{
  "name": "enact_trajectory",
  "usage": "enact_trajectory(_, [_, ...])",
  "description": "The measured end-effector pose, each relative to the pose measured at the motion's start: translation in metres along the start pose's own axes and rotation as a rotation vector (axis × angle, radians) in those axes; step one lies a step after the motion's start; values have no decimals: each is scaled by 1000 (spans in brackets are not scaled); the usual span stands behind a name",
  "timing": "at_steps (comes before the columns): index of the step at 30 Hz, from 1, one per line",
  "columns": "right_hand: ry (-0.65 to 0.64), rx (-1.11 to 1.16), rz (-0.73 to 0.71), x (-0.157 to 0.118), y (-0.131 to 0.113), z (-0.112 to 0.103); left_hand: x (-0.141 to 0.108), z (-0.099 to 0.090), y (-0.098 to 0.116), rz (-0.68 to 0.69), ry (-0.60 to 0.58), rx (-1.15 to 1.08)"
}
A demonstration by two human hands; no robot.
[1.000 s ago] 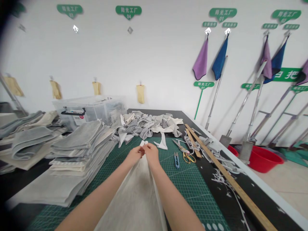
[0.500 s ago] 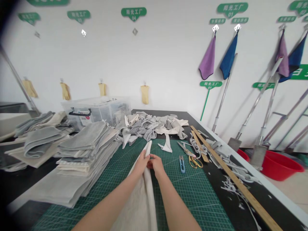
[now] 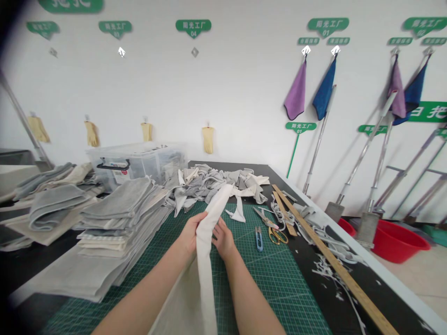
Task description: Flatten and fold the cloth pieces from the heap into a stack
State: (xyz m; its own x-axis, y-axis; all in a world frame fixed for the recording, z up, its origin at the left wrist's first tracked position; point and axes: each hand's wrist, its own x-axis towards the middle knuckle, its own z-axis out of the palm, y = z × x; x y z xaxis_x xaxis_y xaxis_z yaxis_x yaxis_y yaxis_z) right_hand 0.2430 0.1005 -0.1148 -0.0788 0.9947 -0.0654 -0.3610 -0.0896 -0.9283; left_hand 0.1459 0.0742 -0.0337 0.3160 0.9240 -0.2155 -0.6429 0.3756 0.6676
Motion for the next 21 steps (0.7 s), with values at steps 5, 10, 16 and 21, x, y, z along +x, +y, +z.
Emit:
enact_trajectory(5, [-327, 151, -28, -26, -24, 15, -41, 40, 10, 42, -116, -66])
enact_trajectory(10, [-490, 196, -89, -56, -63, 23, -53, 37, 26, -39, -50, -5])
enact_trajectory(16, [-476, 219, -105, -78, -89, 18, -70, 29, 37, 127, -254, 190])
enact_trajectory(21, [-462, 245, -172, -99, -118, 20, -82, 35, 53, 227, -297, 339])
